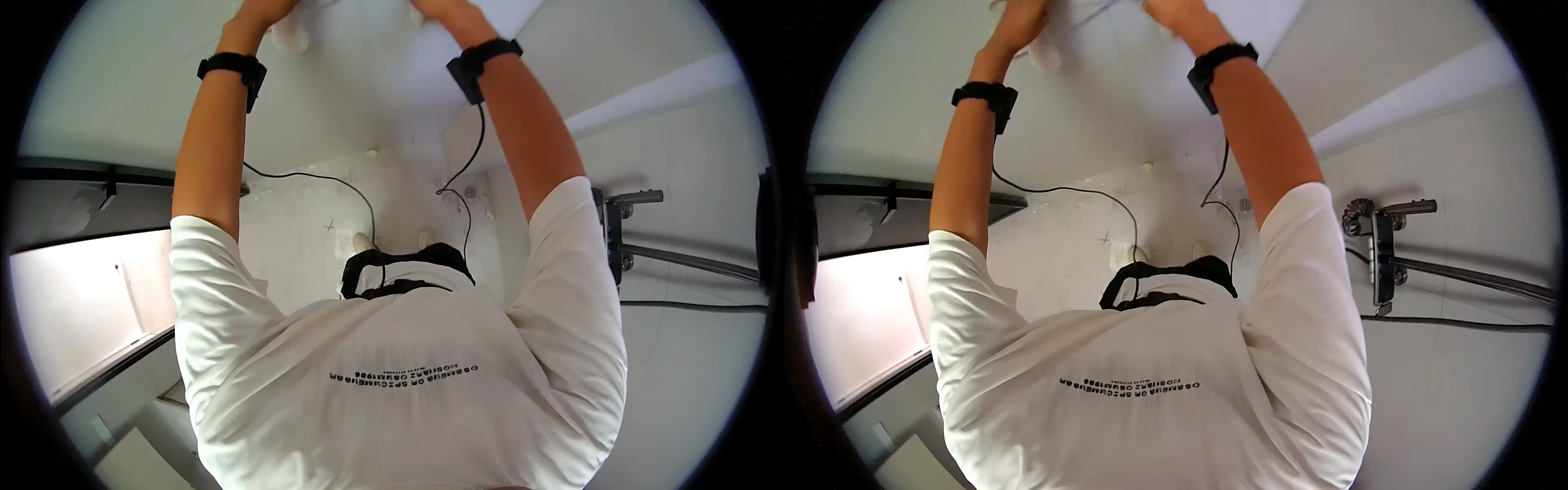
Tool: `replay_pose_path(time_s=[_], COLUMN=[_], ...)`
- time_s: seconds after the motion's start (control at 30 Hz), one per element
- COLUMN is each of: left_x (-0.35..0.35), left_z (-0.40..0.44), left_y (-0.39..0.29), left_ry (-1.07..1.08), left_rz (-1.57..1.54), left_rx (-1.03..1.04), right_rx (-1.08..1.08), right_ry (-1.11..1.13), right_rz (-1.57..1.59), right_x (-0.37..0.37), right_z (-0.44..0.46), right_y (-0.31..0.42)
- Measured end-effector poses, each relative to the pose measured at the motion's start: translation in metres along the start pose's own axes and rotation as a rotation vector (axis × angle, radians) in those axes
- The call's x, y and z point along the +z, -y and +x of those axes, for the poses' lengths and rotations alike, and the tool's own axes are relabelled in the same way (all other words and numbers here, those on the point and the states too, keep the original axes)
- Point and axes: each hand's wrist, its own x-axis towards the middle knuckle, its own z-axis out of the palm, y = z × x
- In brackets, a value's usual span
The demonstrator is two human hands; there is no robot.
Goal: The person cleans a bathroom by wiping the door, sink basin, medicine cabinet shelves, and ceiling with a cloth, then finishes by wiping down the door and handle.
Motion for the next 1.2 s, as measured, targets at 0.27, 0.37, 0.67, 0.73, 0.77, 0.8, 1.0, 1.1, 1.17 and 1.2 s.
replay_pose_path(time_s=[0.27,0.37,0.67,0.73,0.77,0.8,1.0,1.1,1.17,1.2], left_x=[0.060,0.090,-0.002,-0.019,-0.021,-0.021,0.029,0.062,0.091,0.078], left_z=[0.030,0.054,0.156,0.164,0.168,0.171,0.142,0.128,0.127,0.117], left_y=[-0.129,-0.193,-0.362,-0.402,-0.420,-0.430,-0.442,-0.437,-0.430,-0.435], left_ry=[-0.017,-0.110,-0.349,-0.386,-0.422,-0.454,-0.252,-0.130,-0.201,-0.160], left_rz=[-0.573,-0.707,-1.014,-1.112,-1.069,-1.024,-0.852,-0.849,-0.729,-0.752], left_rx=[-0.048,0.020,0.228,0.266,0.297,0.329,0.191,0.165,0.263,0.215], right_rx=[0.414,0.502,0.566,0.655,0.690,0.673,0.767,0.929,1.065,1.073], right_ry=[-0.113,-0.302,-0.923,-0.796,-0.741,-0.671,-0.471,-0.335,-0.219,-0.169], right_rz=[0.320,0.269,-0.126,-0.175,-0.205,-0.219,-0.286,-0.154,-0.032,0.010], right_x=[-0.086,-0.124,-0.253,-0.265,-0.268,-0.263,-0.213,-0.196,-0.197,-0.199], right_z=[-0.123,-0.166,-0.195,-0.206,-0.212,-0.222,-0.284,-0.307,-0.308,-0.311], right_y=[0.040,0.031,0.024,0.016,0.006,-0.007,-0.015,-0.001,0.008,0.011])
